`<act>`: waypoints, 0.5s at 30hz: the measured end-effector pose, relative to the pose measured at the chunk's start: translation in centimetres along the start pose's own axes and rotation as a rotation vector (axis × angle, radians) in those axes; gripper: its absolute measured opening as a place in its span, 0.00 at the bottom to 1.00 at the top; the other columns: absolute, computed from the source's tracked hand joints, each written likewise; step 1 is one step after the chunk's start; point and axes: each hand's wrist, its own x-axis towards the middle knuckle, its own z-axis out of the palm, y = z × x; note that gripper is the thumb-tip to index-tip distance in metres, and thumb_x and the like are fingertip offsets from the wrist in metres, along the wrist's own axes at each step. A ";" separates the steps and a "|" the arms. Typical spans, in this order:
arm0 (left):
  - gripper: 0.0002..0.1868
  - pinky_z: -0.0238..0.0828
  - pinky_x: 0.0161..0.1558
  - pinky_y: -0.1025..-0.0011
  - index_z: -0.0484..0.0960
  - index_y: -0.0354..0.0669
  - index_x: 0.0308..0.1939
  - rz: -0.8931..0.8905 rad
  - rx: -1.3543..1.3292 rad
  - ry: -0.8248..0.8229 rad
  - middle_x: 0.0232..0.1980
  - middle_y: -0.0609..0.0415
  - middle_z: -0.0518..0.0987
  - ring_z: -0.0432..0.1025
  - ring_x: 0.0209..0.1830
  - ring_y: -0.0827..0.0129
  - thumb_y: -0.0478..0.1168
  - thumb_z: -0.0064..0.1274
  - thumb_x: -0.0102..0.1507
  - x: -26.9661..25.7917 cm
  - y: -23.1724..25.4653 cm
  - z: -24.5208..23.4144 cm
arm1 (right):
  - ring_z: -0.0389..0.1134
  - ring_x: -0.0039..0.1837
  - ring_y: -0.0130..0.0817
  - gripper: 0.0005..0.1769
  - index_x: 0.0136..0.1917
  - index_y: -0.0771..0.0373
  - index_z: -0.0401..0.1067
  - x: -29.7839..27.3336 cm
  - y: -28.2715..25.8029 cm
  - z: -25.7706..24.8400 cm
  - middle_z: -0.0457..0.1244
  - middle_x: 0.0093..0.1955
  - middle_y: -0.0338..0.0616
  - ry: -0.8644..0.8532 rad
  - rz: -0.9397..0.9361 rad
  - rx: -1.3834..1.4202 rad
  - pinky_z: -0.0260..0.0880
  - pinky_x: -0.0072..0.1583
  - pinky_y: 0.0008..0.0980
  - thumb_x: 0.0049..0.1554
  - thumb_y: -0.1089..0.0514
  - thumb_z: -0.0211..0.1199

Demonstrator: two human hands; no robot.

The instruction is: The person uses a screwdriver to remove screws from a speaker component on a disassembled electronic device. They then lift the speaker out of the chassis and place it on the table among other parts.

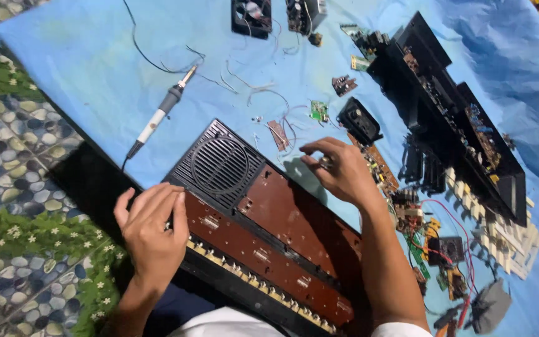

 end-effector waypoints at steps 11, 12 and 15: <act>0.05 0.57 0.70 0.55 0.86 0.27 0.43 0.132 0.047 -0.002 0.49 0.48 0.85 0.77 0.50 0.58 0.25 0.57 0.64 1.5 0.8 -0.1 | 0.70 0.50 0.48 0.25 0.60 0.65 0.76 -8.9 7.2 -2.8 0.67 0.56 0.51 0.158 0.315 -0.271 0.71 0.52 0.43 0.48 0.62 0.71; 0.05 0.58 0.69 0.57 0.86 0.27 0.42 0.124 0.042 -0.005 0.49 0.49 0.85 0.77 0.50 0.59 0.25 0.56 0.64 1.4 0.8 -0.2 | 0.71 0.53 0.47 0.30 0.63 0.65 0.74 -9.3 7.5 -2.6 0.67 0.57 0.52 0.146 0.323 -0.248 0.72 0.55 0.43 0.45 0.65 0.71; 0.04 0.57 0.70 0.57 0.86 0.28 0.42 0.132 0.064 0.000 0.49 0.48 0.85 0.77 0.51 0.59 0.25 0.56 0.65 1.2 0.6 0.1 | 0.72 0.57 0.50 0.35 0.66 0.66 0.72 -8.2 5.3 -1.9 0.64 0.62 0.59 0.119 0.379 -0.188 0.77 0.54 0.45 0.49 0.50 0.76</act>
